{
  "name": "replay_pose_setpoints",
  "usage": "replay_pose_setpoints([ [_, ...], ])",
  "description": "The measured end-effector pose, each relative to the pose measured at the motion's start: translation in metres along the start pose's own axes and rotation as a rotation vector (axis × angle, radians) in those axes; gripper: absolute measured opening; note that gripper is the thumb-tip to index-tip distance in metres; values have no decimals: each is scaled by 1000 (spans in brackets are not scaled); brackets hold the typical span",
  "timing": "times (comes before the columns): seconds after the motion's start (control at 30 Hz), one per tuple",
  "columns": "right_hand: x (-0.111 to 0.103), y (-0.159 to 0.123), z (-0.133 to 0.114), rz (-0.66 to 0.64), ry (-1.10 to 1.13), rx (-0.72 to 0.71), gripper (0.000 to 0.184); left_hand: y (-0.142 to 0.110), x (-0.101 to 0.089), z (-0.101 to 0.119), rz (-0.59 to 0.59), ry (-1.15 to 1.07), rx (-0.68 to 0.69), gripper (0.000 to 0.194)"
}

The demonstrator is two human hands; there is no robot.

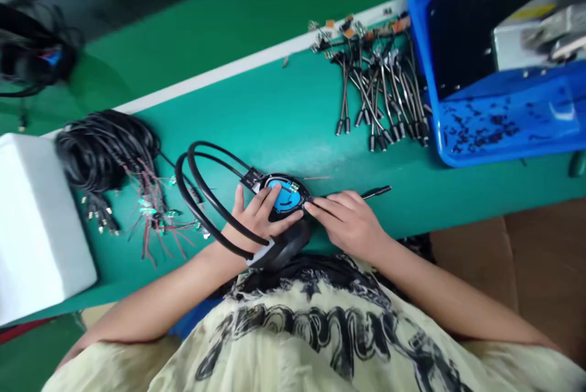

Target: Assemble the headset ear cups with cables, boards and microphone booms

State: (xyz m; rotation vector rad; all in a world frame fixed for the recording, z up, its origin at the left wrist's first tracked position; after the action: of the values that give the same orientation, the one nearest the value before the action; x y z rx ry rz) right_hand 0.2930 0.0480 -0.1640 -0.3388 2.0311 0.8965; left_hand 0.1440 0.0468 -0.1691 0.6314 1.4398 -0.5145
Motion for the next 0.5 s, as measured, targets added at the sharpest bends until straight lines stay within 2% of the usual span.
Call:
replay_pose_setpoints([
  [0.1,-5,23,-21,-47,30,-15,40,-19,2,3,62,174,-188,45],
  [0.2,-4,42,-55,-90,138,-175,60,-29,9,5,73,233,-407,37],
  [0.27,-1,53,-64,-68,183,-250,67,-27,14,3,75,235,-523,39],
  [0.33,4,67,-55,-52,218,-227,60,-17,13,3,116,230,-572,49],
  [0.43,8,89,-25,-66,269,-156,49,-1,9,7,153,170,-617,68],
  [0.5,2,100,-2,-48,267,-121,45,6,5,20,125,65,-553,67],
])
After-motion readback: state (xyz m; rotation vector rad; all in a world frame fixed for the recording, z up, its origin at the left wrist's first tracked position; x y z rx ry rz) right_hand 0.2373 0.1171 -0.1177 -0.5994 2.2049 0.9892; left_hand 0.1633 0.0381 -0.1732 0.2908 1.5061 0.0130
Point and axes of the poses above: each hand's wrist, its own y-axis towards the middle knuckle, its own x-axis out of the palm, z = x × y, the point moved 8 cm from there along y, towards the middle knuckle, and after that the axes turned 9 degrees about z, right-handed, at the moved point
